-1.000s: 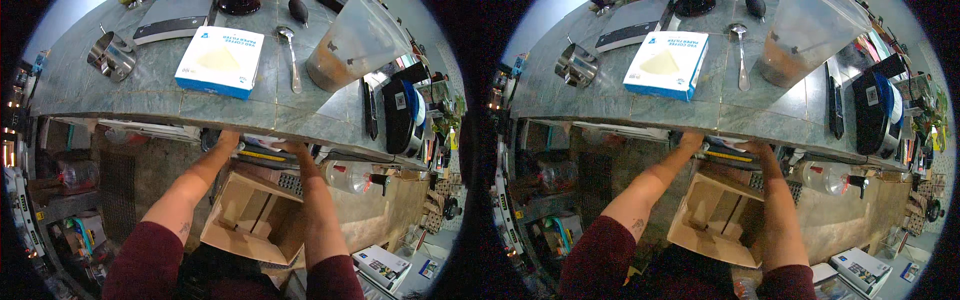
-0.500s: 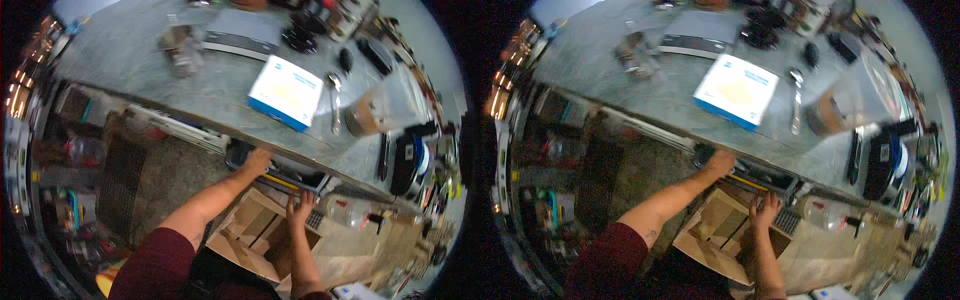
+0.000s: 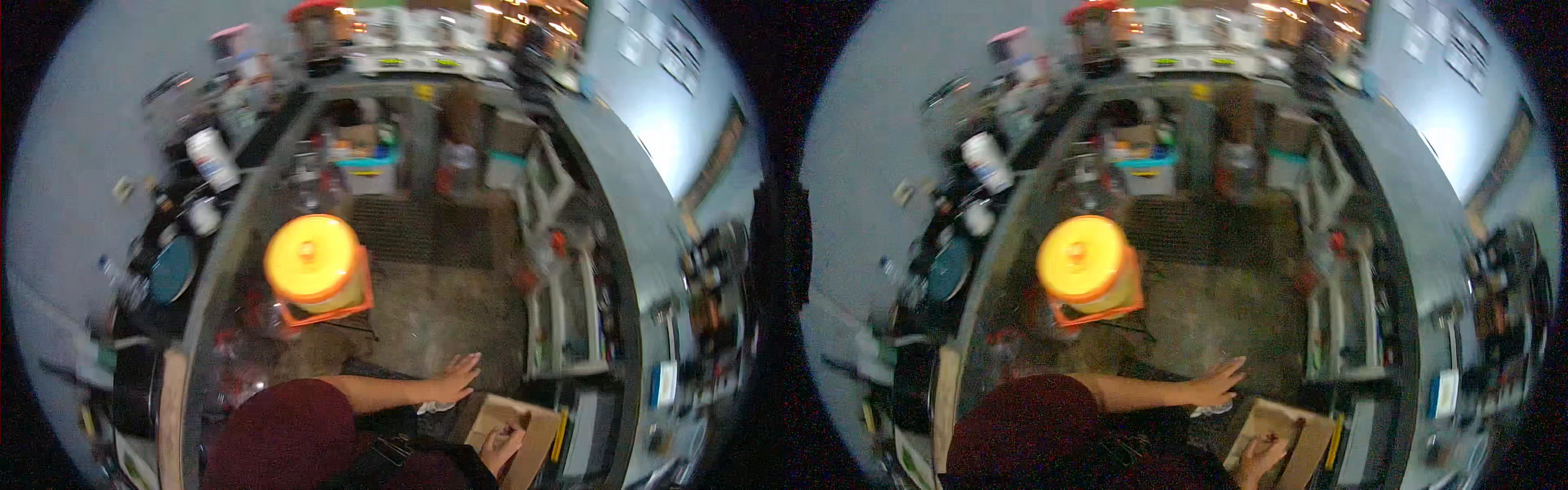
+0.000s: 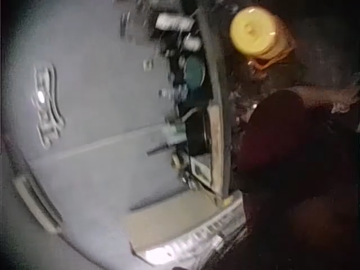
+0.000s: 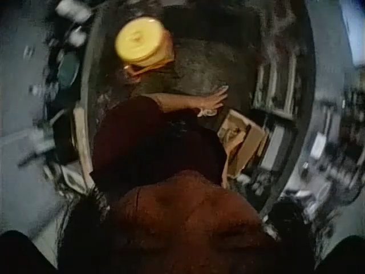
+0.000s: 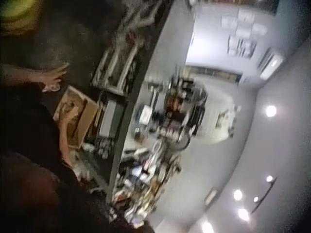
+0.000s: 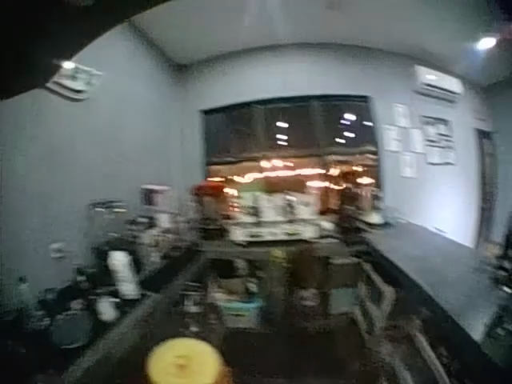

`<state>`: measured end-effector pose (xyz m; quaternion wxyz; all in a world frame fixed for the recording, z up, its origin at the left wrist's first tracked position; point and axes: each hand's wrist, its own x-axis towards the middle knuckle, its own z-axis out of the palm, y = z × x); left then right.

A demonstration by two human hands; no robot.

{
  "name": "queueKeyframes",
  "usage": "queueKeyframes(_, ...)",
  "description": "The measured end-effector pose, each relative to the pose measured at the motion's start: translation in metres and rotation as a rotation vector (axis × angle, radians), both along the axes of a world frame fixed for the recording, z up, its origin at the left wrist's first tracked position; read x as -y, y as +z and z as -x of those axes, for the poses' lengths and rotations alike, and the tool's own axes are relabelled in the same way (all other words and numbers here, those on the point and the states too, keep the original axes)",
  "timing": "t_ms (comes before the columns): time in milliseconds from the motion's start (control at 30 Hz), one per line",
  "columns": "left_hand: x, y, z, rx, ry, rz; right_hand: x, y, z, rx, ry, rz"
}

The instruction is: The person prepares a coffee beverage by getting ice, milk, and pouring it into a glass with coffee.

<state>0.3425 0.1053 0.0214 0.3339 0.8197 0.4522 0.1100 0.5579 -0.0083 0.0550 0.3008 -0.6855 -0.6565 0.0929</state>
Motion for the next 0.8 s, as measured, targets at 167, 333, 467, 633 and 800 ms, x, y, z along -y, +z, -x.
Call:
queueKeyframes(167, 0.078, 0.06, 0.199, -0.051, 0.612, -0.212, -0.043, 0.064, 0.138, -0.524, 0.382, 0.178)
queueKeyframes(333, 0.154, 0.112, 0.324, 0.153, 0.995, -0.441, -0.083, 0.124, 0.294, -0.229, 0.88, 0.037)
queueKeyframes(467, 0.202, 0.122, 0.377, 0.172, 1.177, -0.415, -0.116, 0.185, 0.446, -0.369, 1.149, 0.051)
queueKeyframes(633, 0.239, 0.132, 0.456, 0.261, 1.192, -0.41, -0.154, 0.223, 0.656, -0.539, 1.343, -0.053)
queueKeyframes(800, 0.253, 0.18, 0.506, 0.301, 1.251, -0.492, -0.204, 0.251, 0.833, -0.532, 1.203, -0.169)
